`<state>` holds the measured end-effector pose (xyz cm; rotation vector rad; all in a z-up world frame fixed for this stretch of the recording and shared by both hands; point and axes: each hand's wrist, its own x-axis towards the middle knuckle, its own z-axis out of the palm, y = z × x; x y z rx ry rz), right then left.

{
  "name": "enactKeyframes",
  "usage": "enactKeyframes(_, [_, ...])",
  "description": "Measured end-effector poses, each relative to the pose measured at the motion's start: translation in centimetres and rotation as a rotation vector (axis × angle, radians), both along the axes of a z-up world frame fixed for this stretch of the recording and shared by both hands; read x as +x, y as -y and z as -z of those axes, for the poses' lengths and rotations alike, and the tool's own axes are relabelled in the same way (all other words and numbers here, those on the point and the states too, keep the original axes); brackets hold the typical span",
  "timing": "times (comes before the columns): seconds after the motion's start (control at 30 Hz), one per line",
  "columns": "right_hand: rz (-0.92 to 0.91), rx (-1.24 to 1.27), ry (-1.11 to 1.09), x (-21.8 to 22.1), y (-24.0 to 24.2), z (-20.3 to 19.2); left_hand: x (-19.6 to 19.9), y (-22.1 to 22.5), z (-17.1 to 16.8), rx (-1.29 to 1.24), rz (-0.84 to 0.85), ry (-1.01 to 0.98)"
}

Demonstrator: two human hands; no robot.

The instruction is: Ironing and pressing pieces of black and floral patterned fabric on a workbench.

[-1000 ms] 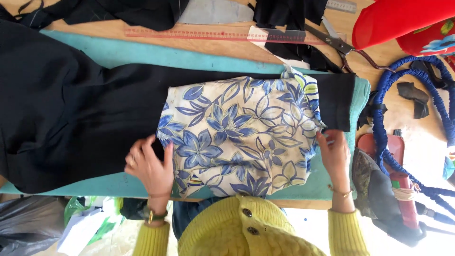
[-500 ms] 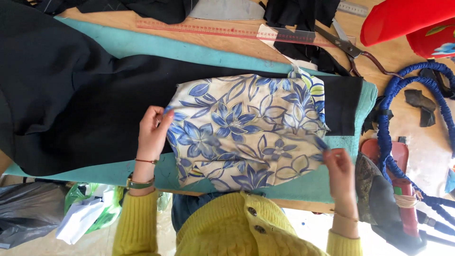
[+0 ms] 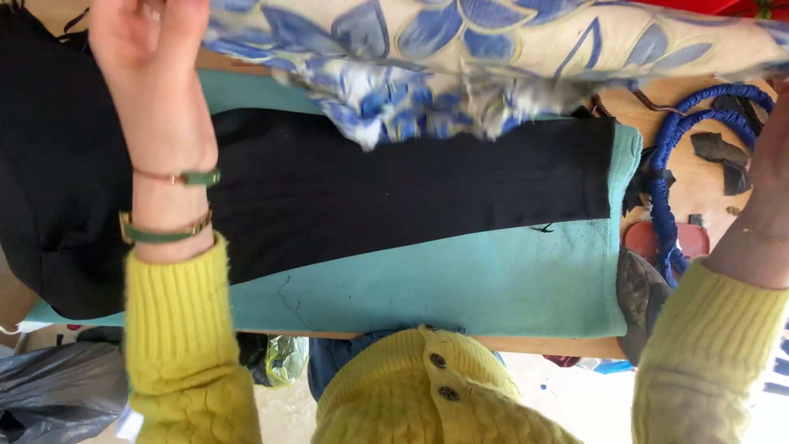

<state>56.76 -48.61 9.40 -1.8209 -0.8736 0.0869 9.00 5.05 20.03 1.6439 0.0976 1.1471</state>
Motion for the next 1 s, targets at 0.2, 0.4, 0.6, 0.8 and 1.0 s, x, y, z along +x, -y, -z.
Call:
enactKeyframes(0.2, [0.208, 0.136, -0.210, -11.9, -3.6, -0.5, -5.2, 5.1, 8.0, -0.315, -0.154, -0.419])
enactKeyframes(0.4, [0.363, -0.096, -0.410, -18.8, -2.4, 4.6, -9.3, 11.6, 15.7, -0.063, -0.328, -0.798])
enactKeyframes(0.6, [0.396, -0.545, -0.127, -20.2, 2.0, 8.2, -13.0, 17.6, 19.6, 0.142, -0.481, -1.065])
enactKeyframes(0.8, [0.346, -0.776, 0.472, -22.7, -3.0, 6.7, -9.9, 18.6, 15.6, 0.380, -0.581, -0.985])
enactKeyframes(1.0, [-0.216, -0.370, 0.446, -31.9, -19.7, 8.2, 2.1, 21.7, 18.7, 0.449, -0.247, -0.800])
